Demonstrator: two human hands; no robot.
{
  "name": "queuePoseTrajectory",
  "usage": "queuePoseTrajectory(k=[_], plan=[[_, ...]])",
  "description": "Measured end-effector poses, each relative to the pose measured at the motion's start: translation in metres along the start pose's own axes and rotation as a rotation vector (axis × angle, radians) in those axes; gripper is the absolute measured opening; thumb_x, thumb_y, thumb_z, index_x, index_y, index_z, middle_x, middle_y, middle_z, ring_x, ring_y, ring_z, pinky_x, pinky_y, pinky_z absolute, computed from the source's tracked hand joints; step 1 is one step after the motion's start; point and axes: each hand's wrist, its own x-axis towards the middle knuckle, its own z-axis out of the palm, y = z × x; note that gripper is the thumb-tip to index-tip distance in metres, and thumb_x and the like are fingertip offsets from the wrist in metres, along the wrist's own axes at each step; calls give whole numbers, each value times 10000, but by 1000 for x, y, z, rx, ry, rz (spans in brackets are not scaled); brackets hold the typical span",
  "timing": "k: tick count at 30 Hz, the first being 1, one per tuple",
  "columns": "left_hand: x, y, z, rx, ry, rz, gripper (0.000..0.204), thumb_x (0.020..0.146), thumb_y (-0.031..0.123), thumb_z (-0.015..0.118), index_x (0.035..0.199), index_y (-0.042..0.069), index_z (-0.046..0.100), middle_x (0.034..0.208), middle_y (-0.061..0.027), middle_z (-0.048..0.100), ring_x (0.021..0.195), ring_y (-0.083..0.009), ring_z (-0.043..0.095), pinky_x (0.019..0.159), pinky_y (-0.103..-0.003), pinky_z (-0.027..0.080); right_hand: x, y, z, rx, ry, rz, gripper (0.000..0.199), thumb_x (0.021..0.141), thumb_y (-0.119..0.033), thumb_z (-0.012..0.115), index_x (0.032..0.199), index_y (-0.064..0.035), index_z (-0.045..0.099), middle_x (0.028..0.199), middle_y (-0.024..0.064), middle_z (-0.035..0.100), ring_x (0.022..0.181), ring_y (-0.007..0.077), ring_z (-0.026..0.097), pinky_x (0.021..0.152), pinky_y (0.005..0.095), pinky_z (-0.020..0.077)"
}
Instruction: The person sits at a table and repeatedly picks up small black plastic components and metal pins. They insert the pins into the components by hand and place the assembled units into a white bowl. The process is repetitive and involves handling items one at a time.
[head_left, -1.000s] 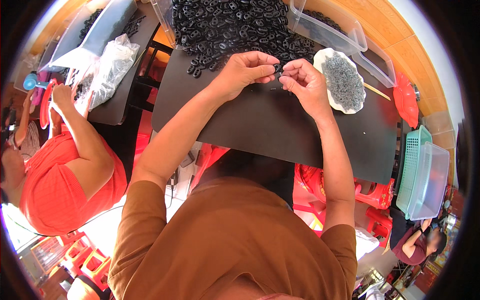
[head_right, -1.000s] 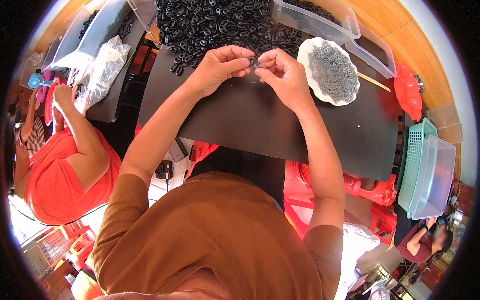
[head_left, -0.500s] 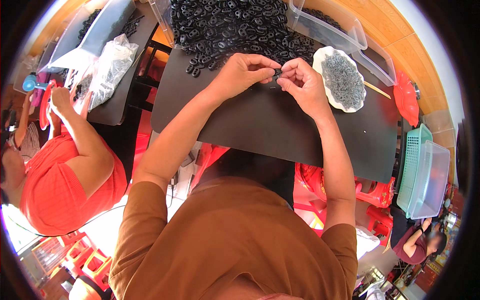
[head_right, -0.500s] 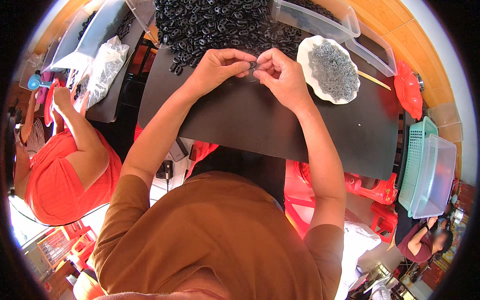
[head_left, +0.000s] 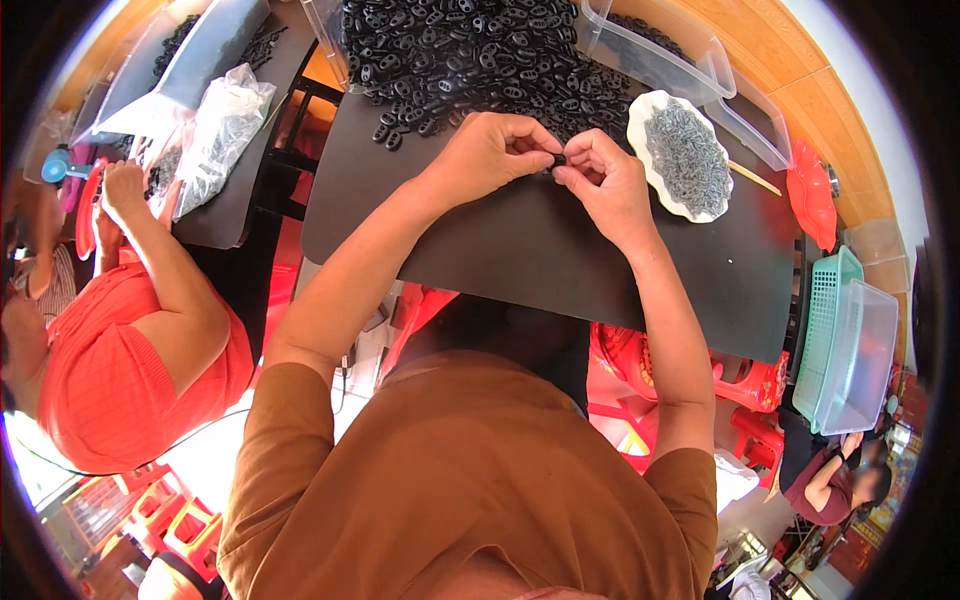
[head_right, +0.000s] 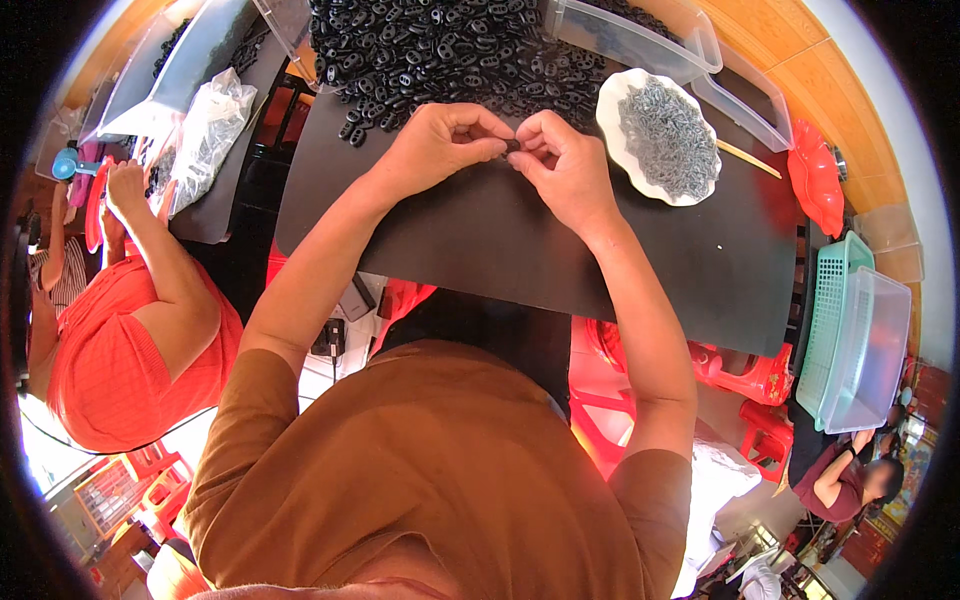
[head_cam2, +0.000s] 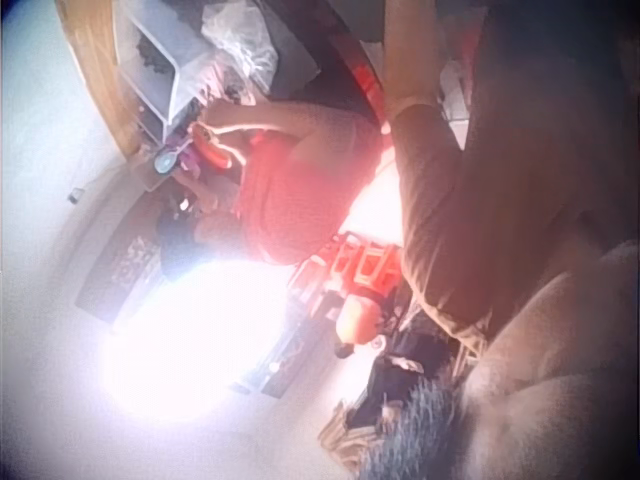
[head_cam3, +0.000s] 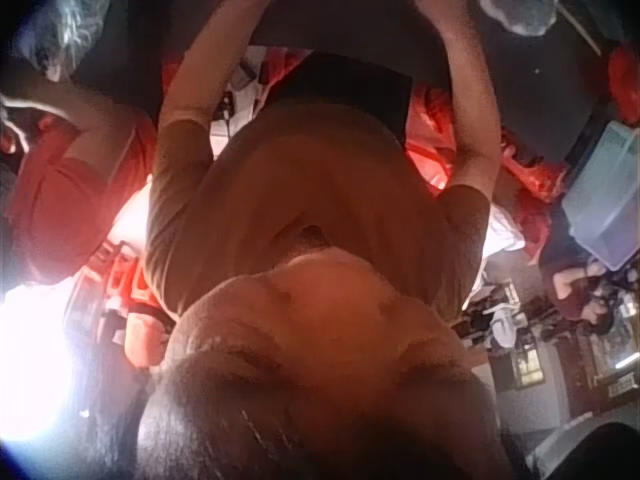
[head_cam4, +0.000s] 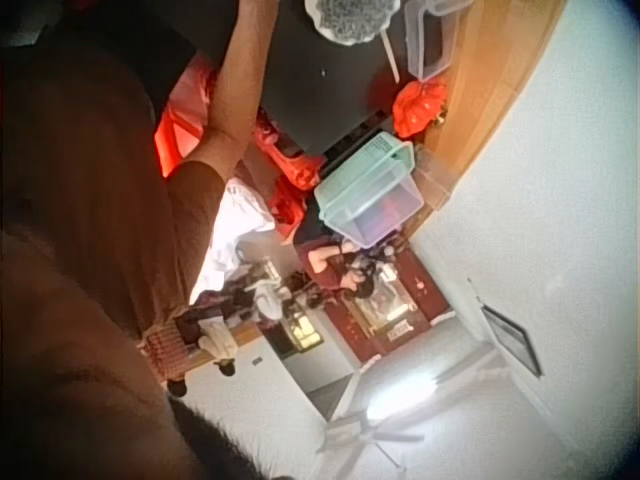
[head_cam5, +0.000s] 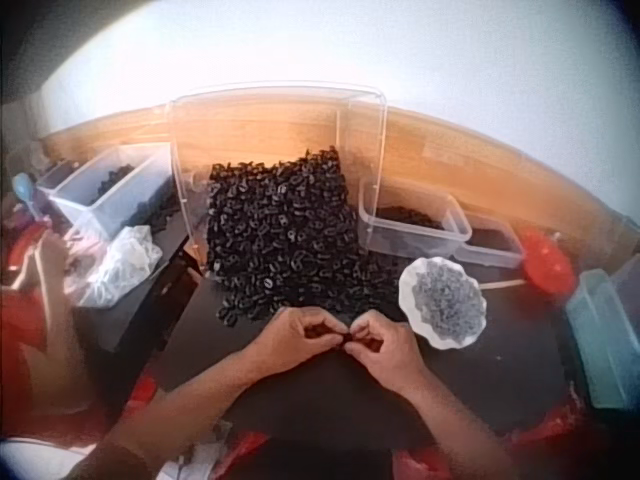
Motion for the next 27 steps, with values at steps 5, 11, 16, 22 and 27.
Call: queuePoseTrajectory(k=[5, 11, 16, 22, 27], plan=[[-5, 5, 7, 102, -26, 80, 95, 846, 47, 702, 934, 17, 723, 838, -31, 700, 742, -74, 636, 676, -237, 518, -13, -3, 3, -144, 54, -35, 236, 749, 15, 758, 916, -23, 595, 770, 46, 656, 651, 99, 594, 617, 256, 491], [-8, -3, 15, 237, -42, 278, 74, 819, 29, 708, 889, 6, 713, 797, -64, 683, 674, -106, 621, 626, -266, 505, -27, 3, 5, -223, 76, -29, 208, 731, 13, 763, 869, -24, 611, 750, 44, 637, 613, 111, 552, 587, 262, 468], [-10, 2, 18, 222, -63, 255, 87, 815, 27, 706, 899, 8, 708, 803, -68, 687, 681, -113, 633, 621, -265, 510, -33, 0, 2, -204, 86, -7, 192, 732, 10, 764, 858, -23, 622, 744, 41, 634, 616, 107, 553, 575, 255, 460], [-12, 5, 19, 204, -75, 153, 99, 809, 28, 705, 907, 16, 710, 800, -73, 708, 705, -116, 666, 647, -261, 531, -35, 0, 2, -178, 99, -36, 169, 749, 21, 759, 868, -24, 647, 754, 21, 649, 612, 71, 543, 547, 227, 435], [-13, 3, 20, 211, -74, 170, 84, 806, 33, 713, 889, 19, 711, 791, -65, 704, 676, -107, 644, 623, -261, 514, -38, 8, 0, -174, 76, -64, 140, 769, 42, 750, 870, -11, 669, 795, 15, 677, 638, 49, 563, 567, 211, 455]])
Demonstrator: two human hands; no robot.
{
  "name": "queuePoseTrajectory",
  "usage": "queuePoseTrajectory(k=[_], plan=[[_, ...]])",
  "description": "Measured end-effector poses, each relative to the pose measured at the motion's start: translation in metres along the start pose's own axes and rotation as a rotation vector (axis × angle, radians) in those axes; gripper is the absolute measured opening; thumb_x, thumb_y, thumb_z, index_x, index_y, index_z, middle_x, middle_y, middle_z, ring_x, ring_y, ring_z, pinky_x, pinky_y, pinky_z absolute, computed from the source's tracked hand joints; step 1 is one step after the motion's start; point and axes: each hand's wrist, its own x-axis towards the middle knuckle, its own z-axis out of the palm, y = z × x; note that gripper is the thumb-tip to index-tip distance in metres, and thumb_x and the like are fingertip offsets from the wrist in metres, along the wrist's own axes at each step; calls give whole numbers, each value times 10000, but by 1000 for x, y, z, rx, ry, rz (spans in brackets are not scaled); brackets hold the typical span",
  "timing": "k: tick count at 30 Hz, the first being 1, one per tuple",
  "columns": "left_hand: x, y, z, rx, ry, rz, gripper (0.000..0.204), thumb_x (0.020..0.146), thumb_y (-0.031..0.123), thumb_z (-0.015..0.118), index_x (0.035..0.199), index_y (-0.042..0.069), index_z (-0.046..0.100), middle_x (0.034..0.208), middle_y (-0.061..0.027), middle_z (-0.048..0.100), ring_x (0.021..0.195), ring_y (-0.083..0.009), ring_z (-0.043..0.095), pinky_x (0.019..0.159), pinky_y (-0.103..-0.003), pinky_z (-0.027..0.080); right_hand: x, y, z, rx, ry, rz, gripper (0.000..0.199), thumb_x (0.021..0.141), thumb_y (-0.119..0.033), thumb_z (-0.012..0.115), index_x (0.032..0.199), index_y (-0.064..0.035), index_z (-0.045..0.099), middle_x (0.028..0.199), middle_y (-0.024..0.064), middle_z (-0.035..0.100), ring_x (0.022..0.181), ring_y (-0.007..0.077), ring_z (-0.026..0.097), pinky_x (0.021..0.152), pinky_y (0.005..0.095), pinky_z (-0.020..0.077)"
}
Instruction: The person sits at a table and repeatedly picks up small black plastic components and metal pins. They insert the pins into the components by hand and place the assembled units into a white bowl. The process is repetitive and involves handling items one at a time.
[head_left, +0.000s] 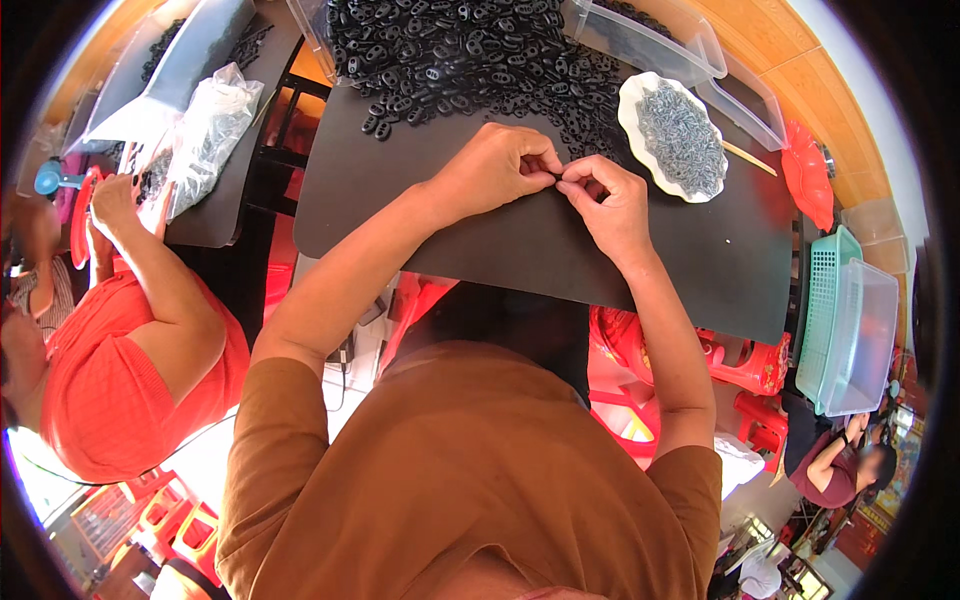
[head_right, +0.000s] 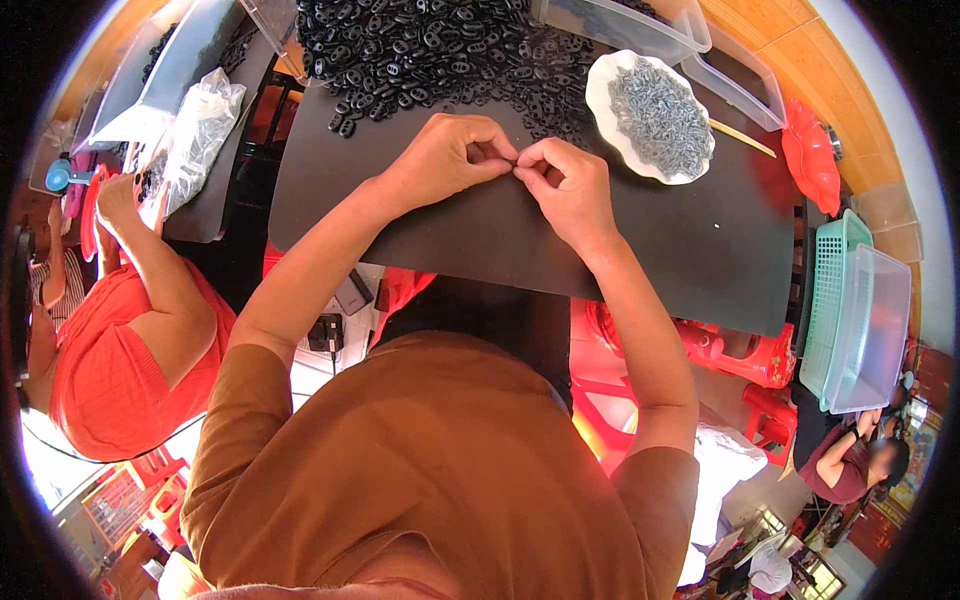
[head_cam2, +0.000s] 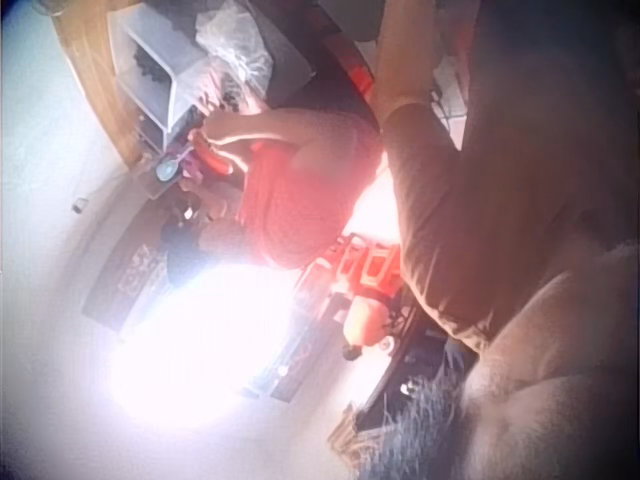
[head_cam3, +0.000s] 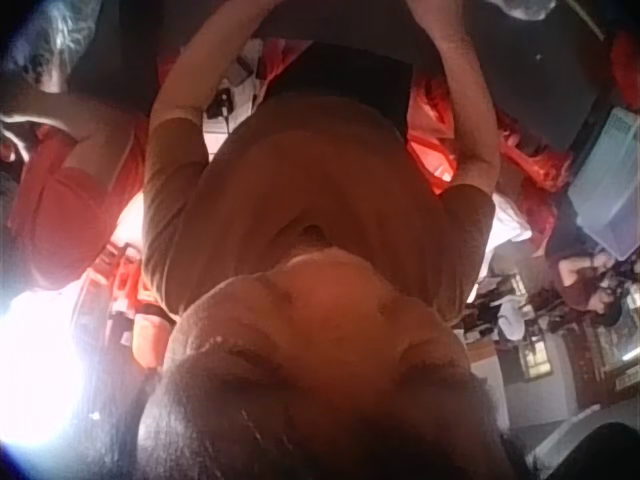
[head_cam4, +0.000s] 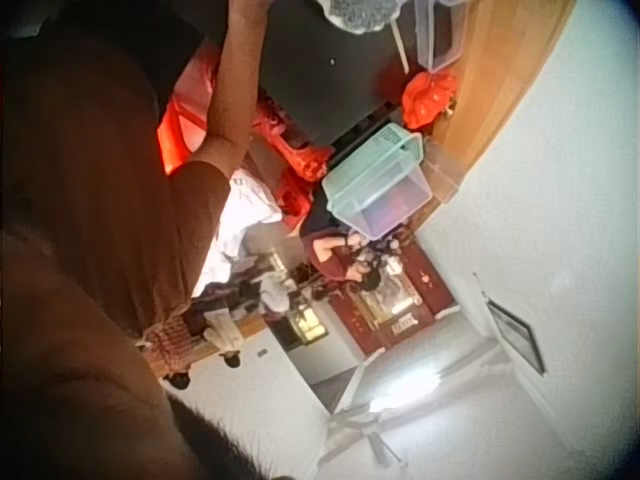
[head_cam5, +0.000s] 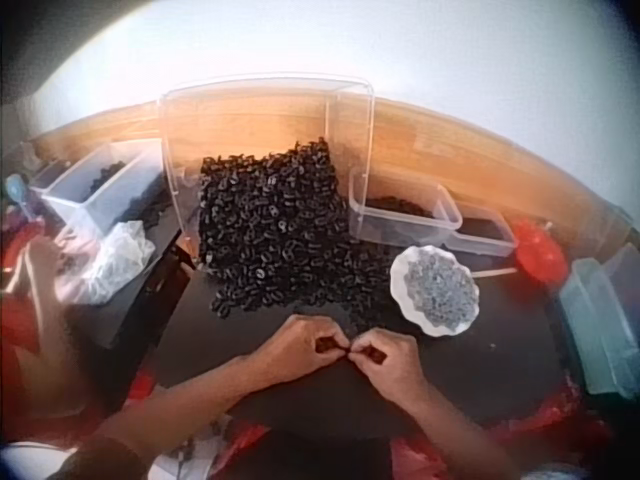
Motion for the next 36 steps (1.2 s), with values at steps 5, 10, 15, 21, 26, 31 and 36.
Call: queuePoseTrajectory(k=[5, 10, 15, 21, 26, 31, 36], plan=[[-1, -2, 1, -4, -16, 10, 60, 807, 32, 718, 863, 17, 705, 803, -38, 677, 688, -103, 617, 628, -262, 491, -1, -4, 2, 36, 34, 4, 124, 758, 42, 745, 827, -14, 659, 754, 26, 659, 597, 69, 568, 545, 222, 451], [-1, -6, 4, -24, -5, 65, 52, 805, 18, 715, 854, 18, 701, 807, -35, 664, 706, -114, 615, 635, -266, 486, -2, -1, 3, 35, 52, -49, 117, 743, 48, 739, 788, -16, 652, 732, 41, 642, 591, 105, 585, 534, 244, 458], [-5, -2, 6, -25, 26, 90, 61, 767, -12, 714, 819, -2, 685, 773, -83, 661, 689, -184, 645, 619, -296, 508, -4, -2, 4, 12, 63, -167, 128, 723, 72, 718, 761, -16, 634, 735, 62, 634, 644, 173, 611, 561, 280, 485], [-6, -4, 8, -44, 53, 108, 66, 747, -27, 716, 798, -9, 678, 759, -106, 659, 694, -215, 662, 612, -306, 518, -3, -5, 4, -43, 72, -255, 143, 712, 86, 700, 749, -25, 618, 756, 60, 648, 694, 214, 623, 598, 308, 500], [-9, -4, 8, -34, 58, 107, 76, 746, -26, 723, 807, -9, 682, 771, -105, 665, 703, -217, 668, 618, -304, 522, -4, -7, 3, -100, 67, -306, 147, 705, 76, 697, 751, -38, 618, 779, 62, 658, 728, 237, 629, 622, 328, 510], [-8, -4, 8, -19, 58, 138, 81, 748, -23, 733, 811, -4, 686, 780, -102, 671, 706, -221, 669, 626, -305, 526, -5, -6, 4, -134, 69, -330, 148, 700, 65, 698, 756, -45, 618, 779, 64, 657, 728, 245, 628, 628, 334, 512], [-9, -5, 8, -13, 41, 90, 44, 790, -18, 729, 818, 2, 700, 824, -62, 687, 746, -142, 656, 661, -268, 514, -4, -6, 4, -156, 60, -349, 143, 706, 64, 696, 761, -43, 618, 786, 66, 657, 724, 250, 625, 632, 338, 512]])
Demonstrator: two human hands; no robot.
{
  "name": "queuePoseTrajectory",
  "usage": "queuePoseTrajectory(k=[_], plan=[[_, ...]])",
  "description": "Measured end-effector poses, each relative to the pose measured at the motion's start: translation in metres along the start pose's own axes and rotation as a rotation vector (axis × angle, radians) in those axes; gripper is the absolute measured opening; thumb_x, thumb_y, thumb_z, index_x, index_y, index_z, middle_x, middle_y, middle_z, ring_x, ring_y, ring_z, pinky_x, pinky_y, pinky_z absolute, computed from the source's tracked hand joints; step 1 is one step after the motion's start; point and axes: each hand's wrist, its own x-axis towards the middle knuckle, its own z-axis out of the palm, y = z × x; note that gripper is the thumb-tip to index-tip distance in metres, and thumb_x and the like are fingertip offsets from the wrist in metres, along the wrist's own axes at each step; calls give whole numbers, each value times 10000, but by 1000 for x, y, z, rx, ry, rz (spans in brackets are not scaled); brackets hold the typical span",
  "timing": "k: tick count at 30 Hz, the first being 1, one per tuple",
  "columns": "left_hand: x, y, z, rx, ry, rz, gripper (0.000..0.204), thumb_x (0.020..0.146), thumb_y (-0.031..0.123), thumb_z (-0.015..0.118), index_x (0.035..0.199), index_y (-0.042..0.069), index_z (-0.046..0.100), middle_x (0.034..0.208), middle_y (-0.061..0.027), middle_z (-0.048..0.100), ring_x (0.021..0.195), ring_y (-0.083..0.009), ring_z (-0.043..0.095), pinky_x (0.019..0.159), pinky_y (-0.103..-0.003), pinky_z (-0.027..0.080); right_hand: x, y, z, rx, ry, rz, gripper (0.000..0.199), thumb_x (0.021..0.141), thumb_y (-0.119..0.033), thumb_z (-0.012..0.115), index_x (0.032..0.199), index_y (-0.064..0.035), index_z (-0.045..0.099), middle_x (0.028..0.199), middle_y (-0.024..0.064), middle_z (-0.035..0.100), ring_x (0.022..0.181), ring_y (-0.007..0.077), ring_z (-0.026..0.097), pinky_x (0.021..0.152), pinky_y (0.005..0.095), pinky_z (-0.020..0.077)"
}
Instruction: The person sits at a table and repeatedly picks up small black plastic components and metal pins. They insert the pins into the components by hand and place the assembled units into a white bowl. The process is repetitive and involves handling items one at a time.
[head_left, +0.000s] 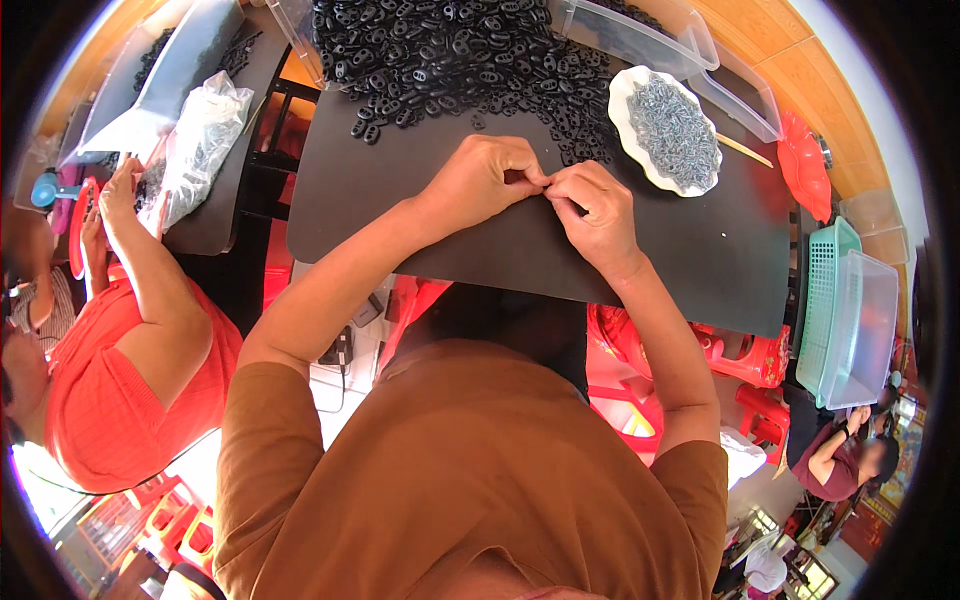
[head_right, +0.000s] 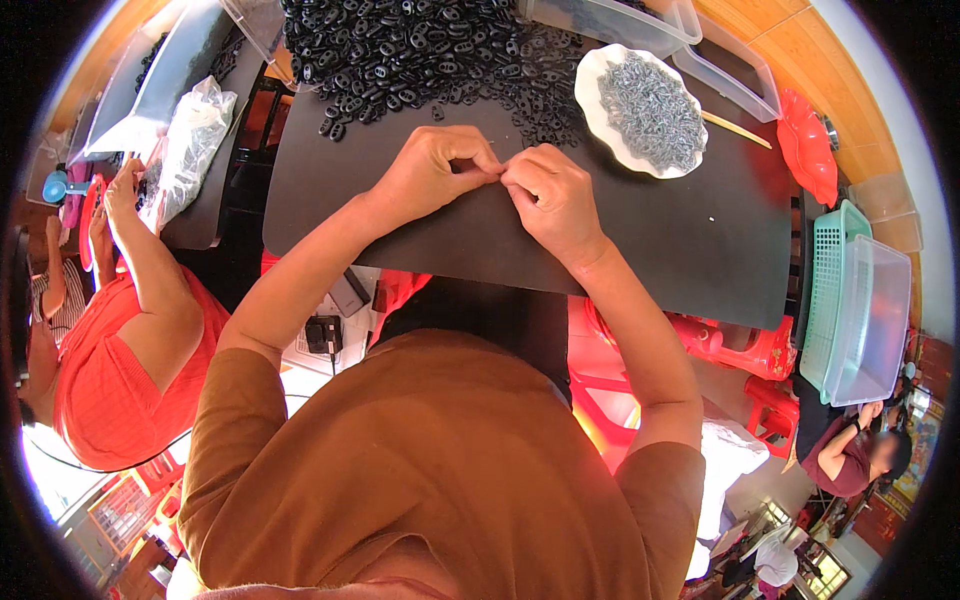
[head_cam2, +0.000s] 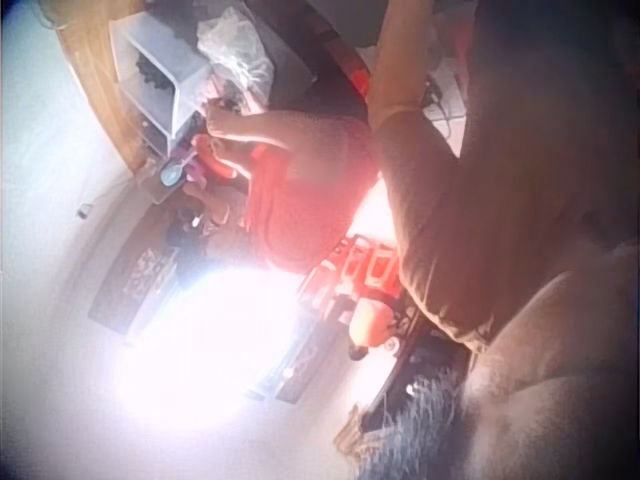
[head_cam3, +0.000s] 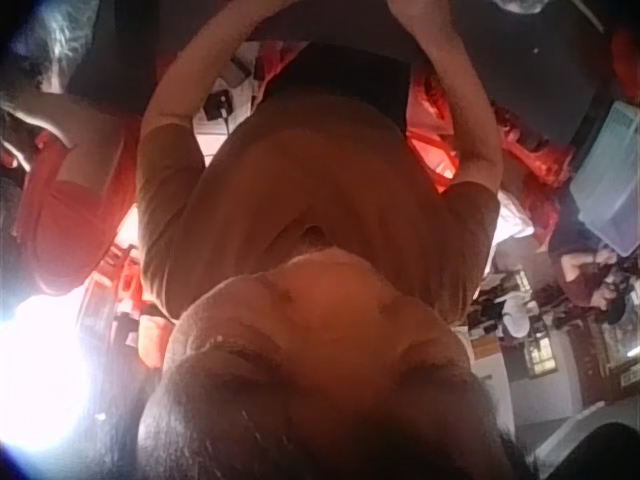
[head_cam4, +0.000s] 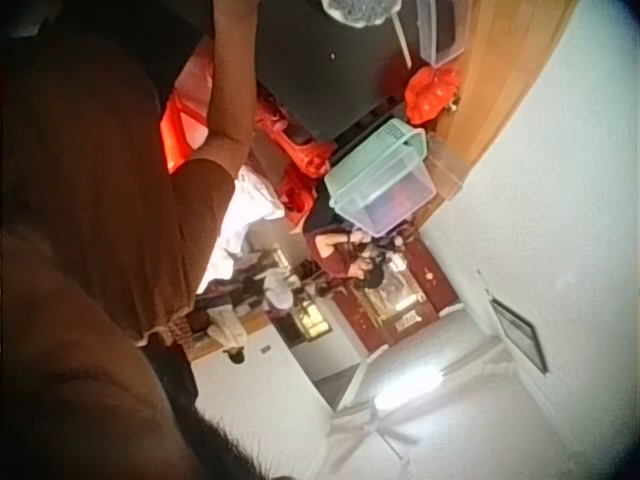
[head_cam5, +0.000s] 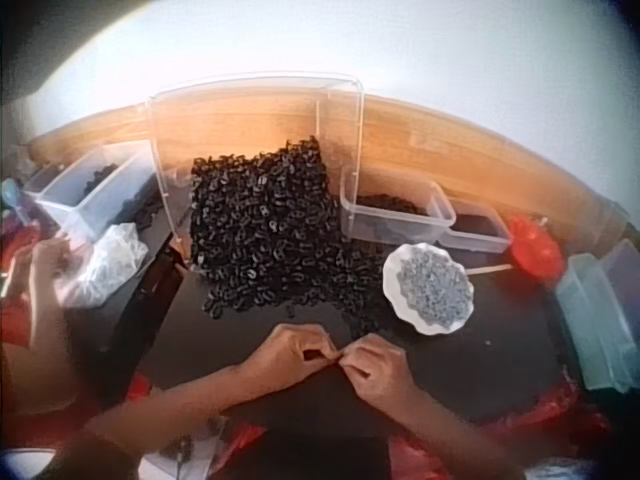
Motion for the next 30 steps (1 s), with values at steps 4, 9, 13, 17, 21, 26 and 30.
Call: queuePoseTrajectory(k=[4, 9, 13, 17, 21, 26, 30], plan=[[-1, 2, -1, -19, -3, -45, 43, 795, -18, 725, 821, 1, 695, 824, -67, 687, 727, -135, 656, 647, -258, 517, 2, -2, 1, 51, 20, 46, 143, 712, 56, 704, 774, -42, 620, 788, 63, 656, 725, 246, 625, 635, 337, 510], [-6, 5, 0, 54, 44, -21, 54, 799, -20, 719, 834, -3, 682, 832, -67, 690, 712, -130, 655, 628, -259, 518, 2, -4, 3, 31, 38, 26, 150, 721, 47, 715, 799, -44, 625, 787, 62, 656, 735, 246, 628, 643, 341, 512], [-12, 7, -1, 92, 61, -11, 61, 798, -29, 714, 837, -9, 672, 842, -68, 688, 719, -130, 656, 636, -265, 527, 1, -6, 4, -41, 14, -44, 151, 728, 42, 718, 810, -46, 627, 794, 63, 662, 732, 250, 629, 641, 341, 518], [-16, 5, -2, 38, 65, -51, 60, 807, -36, 706, 848, -13, 670, 870, -71, 689, 734, -131, 662, 665, -262, 543, 3, -9, 5, -31, 22, -6, 162, 731, 29, 730, 840, -49, 640, 802, 67, 668, 720, 247, 642, 637, 331, 522], [-14, 2, -1, -111, 77, -145, 33, 833, -28, 692, 860, -30, 674, 874, -59, 694, 759, -109, 656, 691, -258, 549, 3, -6, 6, 91, -15, 175, 194, 738, 20, 745, 892, -47, 650, 807, 82, 670, 704, 230, 662, 641, 308, 528], [-9, 3, -10, -228, 17, -354, 75, 850, 37, 707, 902, -15, 693, 853, -47, 703, 783, -77, 643, 700, -239, 535, 6, -5, 5, 307, -49, 339, 202, 784, 23, 745, 958, -23, 652, 803, 51, 680, 737, 112, 663, 663, 251, 534], [-6, 2, -15, -340, -5, -445, 109, 850, 64, 717, 941, 8, 698, 847, -41, 704, 780, -69, 641, 708, -219, 520, 6, -2, 4, 529, -85, 541, 201, 820, 18, 728, 998, -17, 640, 823, 33, 673, 766, 85, 652, 667, 231, 526]])
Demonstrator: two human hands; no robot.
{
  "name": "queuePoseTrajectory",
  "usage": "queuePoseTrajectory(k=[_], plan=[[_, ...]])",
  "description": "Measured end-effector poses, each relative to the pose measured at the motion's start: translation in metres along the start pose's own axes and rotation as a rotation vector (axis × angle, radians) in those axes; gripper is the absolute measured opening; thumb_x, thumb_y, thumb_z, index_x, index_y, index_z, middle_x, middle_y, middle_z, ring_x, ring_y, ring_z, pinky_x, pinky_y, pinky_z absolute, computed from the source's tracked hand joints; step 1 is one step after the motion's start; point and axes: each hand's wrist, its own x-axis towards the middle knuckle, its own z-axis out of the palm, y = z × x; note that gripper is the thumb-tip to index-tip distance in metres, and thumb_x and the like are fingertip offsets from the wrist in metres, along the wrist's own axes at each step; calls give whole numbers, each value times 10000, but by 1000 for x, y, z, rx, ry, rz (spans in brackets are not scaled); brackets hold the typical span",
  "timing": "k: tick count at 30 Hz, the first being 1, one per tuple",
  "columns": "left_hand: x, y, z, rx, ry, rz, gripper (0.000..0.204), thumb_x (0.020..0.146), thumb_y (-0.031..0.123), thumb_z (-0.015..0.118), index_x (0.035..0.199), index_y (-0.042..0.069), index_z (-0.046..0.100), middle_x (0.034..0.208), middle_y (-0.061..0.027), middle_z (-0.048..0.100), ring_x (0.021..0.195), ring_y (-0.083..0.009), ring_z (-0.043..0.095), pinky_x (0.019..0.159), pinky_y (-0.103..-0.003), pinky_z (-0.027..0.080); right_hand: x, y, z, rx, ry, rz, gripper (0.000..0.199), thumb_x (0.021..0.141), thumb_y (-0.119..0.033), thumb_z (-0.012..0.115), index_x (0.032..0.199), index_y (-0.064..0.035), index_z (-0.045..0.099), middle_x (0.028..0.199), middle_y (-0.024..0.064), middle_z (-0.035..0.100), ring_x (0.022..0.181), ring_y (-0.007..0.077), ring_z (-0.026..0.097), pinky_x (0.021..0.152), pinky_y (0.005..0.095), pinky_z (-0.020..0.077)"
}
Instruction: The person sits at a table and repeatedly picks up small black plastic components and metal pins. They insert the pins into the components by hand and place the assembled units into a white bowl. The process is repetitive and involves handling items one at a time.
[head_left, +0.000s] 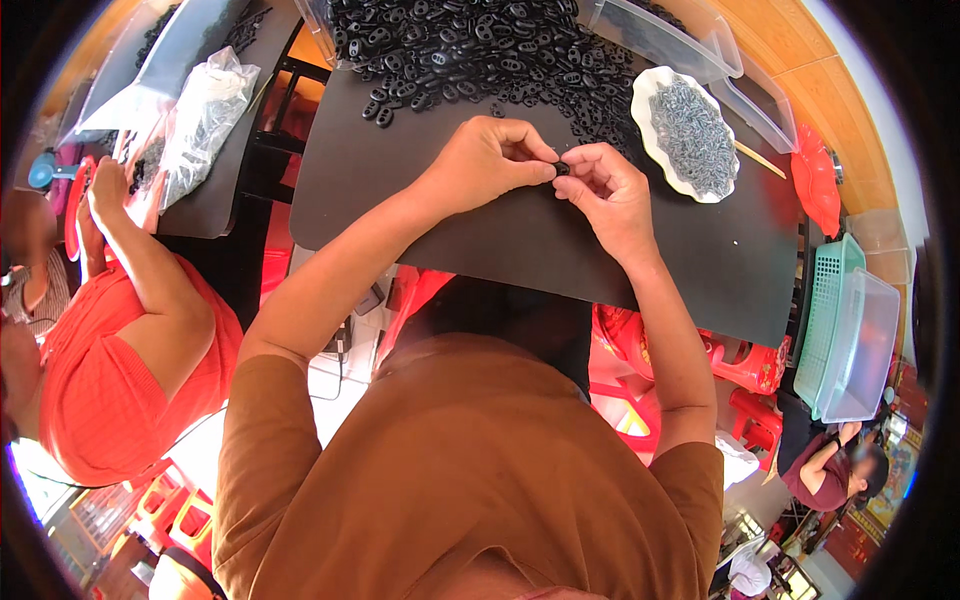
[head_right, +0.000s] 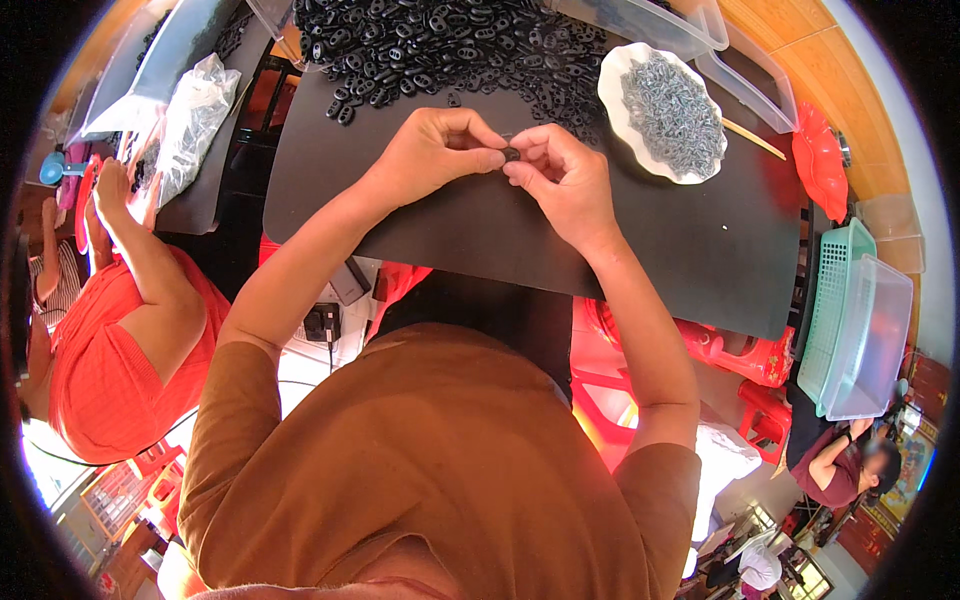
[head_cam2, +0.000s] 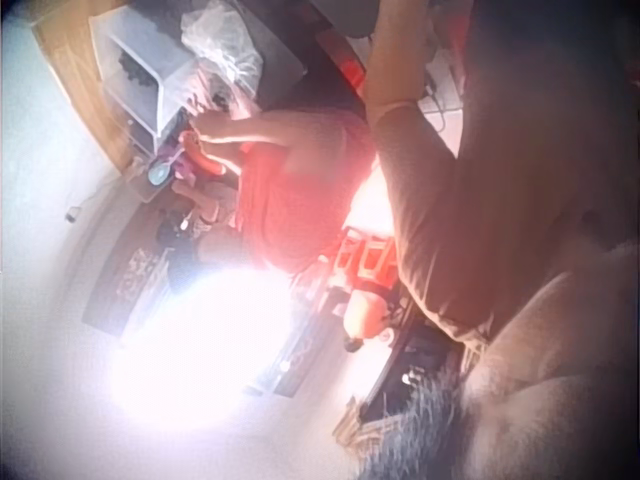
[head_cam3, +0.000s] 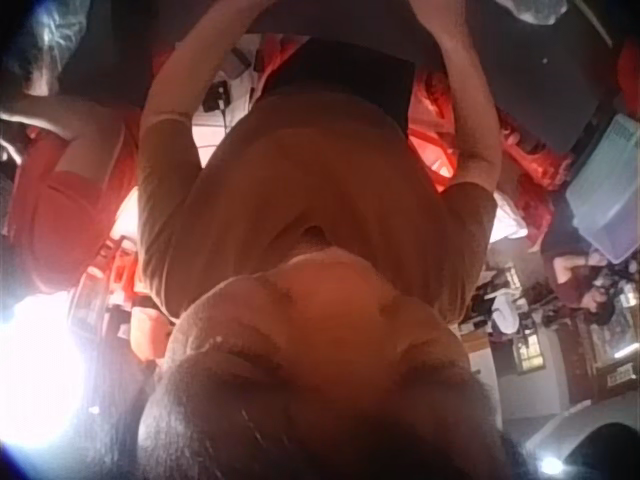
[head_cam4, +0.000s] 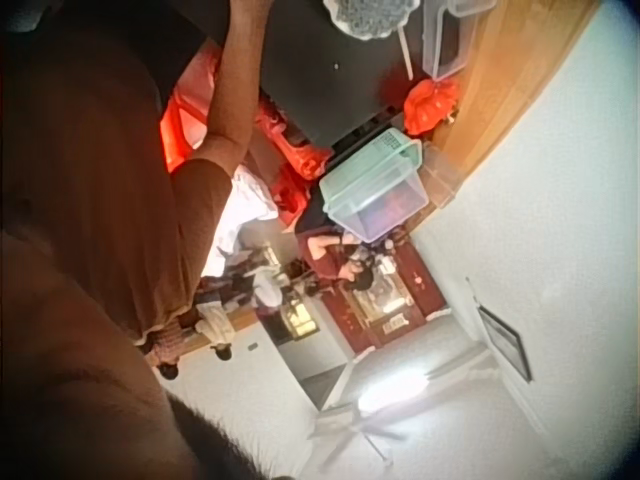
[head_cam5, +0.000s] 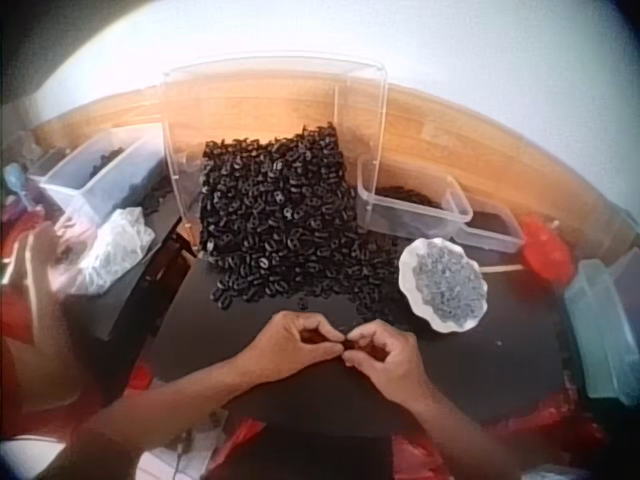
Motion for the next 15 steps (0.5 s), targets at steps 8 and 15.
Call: queuePoseTrajectory(k=[8, 15], plan=[[3, -4, -1, -101, 8, -10, 120, 842, 75, 703, 929, -8, 708, 841, -69, 719, 775, -102, 665, 725, -250, 533, 2, -3, -3, 182, -27, 114, 216, 846, 0, 712, 1030, -2, 599, 846, 57, 672, 754, 114, 673, 651, 225, 527], [2, -4, 1, -50, 23, 19, 130, 843, 83, 707, 937, -8, 706, 830, -66, 716, 765, -99, 659, 720, -250, 530, 1, -4, -1, 139, -3, 142, 179, 852, 3, 704, 996, -3, 597, 849, 67, 678, 750, 128, 688, 634, 231, 531]])
